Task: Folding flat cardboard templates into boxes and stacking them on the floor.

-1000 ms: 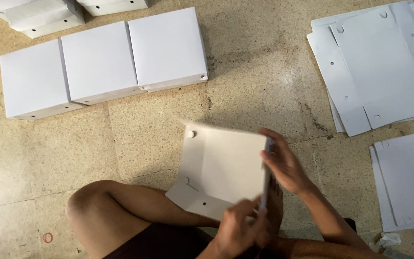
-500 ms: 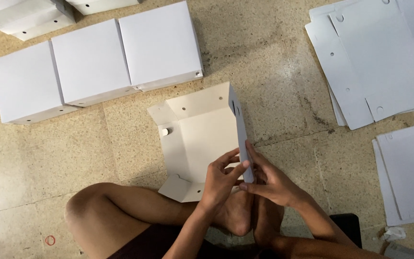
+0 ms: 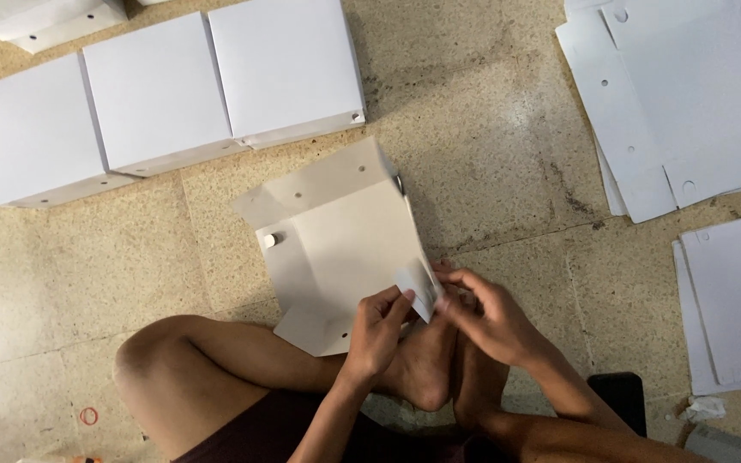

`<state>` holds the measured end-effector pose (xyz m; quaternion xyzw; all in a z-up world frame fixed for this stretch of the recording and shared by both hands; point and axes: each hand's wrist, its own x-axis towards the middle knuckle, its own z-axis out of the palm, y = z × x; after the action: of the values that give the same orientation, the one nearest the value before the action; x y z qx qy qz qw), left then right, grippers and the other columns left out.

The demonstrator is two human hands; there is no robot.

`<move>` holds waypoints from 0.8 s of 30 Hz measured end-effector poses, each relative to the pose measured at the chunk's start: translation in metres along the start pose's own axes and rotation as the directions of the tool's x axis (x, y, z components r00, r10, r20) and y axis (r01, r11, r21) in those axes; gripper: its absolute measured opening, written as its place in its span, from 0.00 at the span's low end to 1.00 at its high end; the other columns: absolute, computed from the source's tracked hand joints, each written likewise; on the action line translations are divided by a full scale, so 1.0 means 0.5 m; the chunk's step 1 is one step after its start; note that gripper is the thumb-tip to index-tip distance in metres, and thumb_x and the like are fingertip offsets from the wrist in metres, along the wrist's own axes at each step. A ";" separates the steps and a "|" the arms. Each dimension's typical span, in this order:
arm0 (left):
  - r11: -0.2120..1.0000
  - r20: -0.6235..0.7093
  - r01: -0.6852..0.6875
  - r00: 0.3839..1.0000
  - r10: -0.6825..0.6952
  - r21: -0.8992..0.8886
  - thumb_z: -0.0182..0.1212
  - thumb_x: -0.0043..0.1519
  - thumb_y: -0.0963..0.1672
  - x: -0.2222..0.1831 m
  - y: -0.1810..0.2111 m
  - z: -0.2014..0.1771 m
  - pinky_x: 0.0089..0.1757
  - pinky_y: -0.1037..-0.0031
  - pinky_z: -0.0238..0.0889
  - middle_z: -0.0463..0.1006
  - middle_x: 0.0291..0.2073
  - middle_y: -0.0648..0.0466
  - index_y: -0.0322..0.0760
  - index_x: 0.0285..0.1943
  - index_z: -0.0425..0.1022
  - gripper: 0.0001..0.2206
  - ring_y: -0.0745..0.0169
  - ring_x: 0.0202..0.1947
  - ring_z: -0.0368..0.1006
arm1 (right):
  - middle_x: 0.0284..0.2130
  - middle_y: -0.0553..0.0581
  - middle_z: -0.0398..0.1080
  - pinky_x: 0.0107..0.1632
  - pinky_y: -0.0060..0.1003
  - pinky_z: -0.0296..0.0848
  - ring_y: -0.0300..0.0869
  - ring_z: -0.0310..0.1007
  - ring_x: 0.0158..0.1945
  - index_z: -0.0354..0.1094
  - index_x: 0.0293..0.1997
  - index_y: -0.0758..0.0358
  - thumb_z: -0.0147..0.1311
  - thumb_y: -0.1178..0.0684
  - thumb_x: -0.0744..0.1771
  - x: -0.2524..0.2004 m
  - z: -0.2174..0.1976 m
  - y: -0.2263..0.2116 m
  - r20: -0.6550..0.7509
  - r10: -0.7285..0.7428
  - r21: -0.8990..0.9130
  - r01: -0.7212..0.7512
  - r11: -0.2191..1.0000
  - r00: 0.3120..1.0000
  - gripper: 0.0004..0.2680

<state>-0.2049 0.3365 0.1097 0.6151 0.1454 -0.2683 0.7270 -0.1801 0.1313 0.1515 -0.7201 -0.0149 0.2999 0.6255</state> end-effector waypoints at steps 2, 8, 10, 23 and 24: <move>0.985 -0.110 -0.019 0.993 0.038 0.170 0.55 0.69 0.45 -0.013 0.047 0.014 0.29 0.77 0.60 0.75 0.17 0.51 0.33 0.30 0.83 0.17 0.70 0.25 0.66 | 0.40 0.60 0.80 0.43 0.41 0.77 0.43 0.78 0.47 0.74 0.43 0.64 0.59 0.53 0.66 0.007 0.007 0.063 -0.322 0.039 -0.059 -0.061 0.996 0.946 0.07; 0.976 -0.222 0.075 0.975 -0.028 0.204 0.60 0.64 0.43 -0.039 0.130 0.055 0.22 0.83 0.51 0.74 0.19 0.58 0.28 0.44 0.86 0.11 0.78 0.19 0.57 | 0.44 0.55 0.76 0.28 0.24 0.71 0.34 0.74 0.32 0.74 0.36 0.69 0.58 0.59 0.64 0.015 0.019 -0.010 -0.284 -0.178 -0.196 0.124 0.973 0.942 0.04; 0.973 -0.243 0.073 0.970 -0.019 0.217 0.60 0.64 0.43 -0.035 0.130 0.060 0.22 0.83 0.53 0.77 0.19 0.57 0.28 0.46 0.85 0.12 0.78 0.19 0.58 | 0.44 0.54 0.77 0.28 0.24 0.69 0.33 0.71 0.29 0.75 0.34 0.70 0.59 0.58 0.63 0.019 0.021 0.002 -0.291 -0.138 -0.174 0.090 0.981 0.947 0.04; 0.974 -0.209 -0.022 0.975 0.070 0.225 0.62 0.59 0.39 -0.036 0.088 0.054 0.28 0.87 0.68 0.87 0.34 0.46 0.27 0.53 0.80 0.14 0.75 0.27 0.76 | 0.46 0.55 0.74 0.44 0.30 0.73 0.39 0.75 0.46 0.75 0.30 0.67 0.65 0.55 0.60 0.015 0.036 0.009 -0.267 -0.237 -0.210 0.184 0.960 0.934 0.06; 0.974 -0.210 -0.022 0.975 0.070 0.224 0.62 0.59 0.39 -0.036 0.092 0.055 0.28 0.87 0.68 0.87 0.34 0.46 0.27 0.53 0.80 0.14 0.75 0.27 0.76 | 0.46 0.55 0.74 0.44 0.30 0.73 0.39 0.75 0.46 0.75 0.30 0.67 0.65 0.55 0.60 0.017 0.035 0.016 -0.266 -0.237 -0.210 0.184 0.960 0.934 0.06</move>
<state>-0.1968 0.3181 0.1626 0.7207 0.1788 -0.1972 0.6401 -0.1841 0.1485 0.1400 -0.8042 -0.0282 0.1201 0.5814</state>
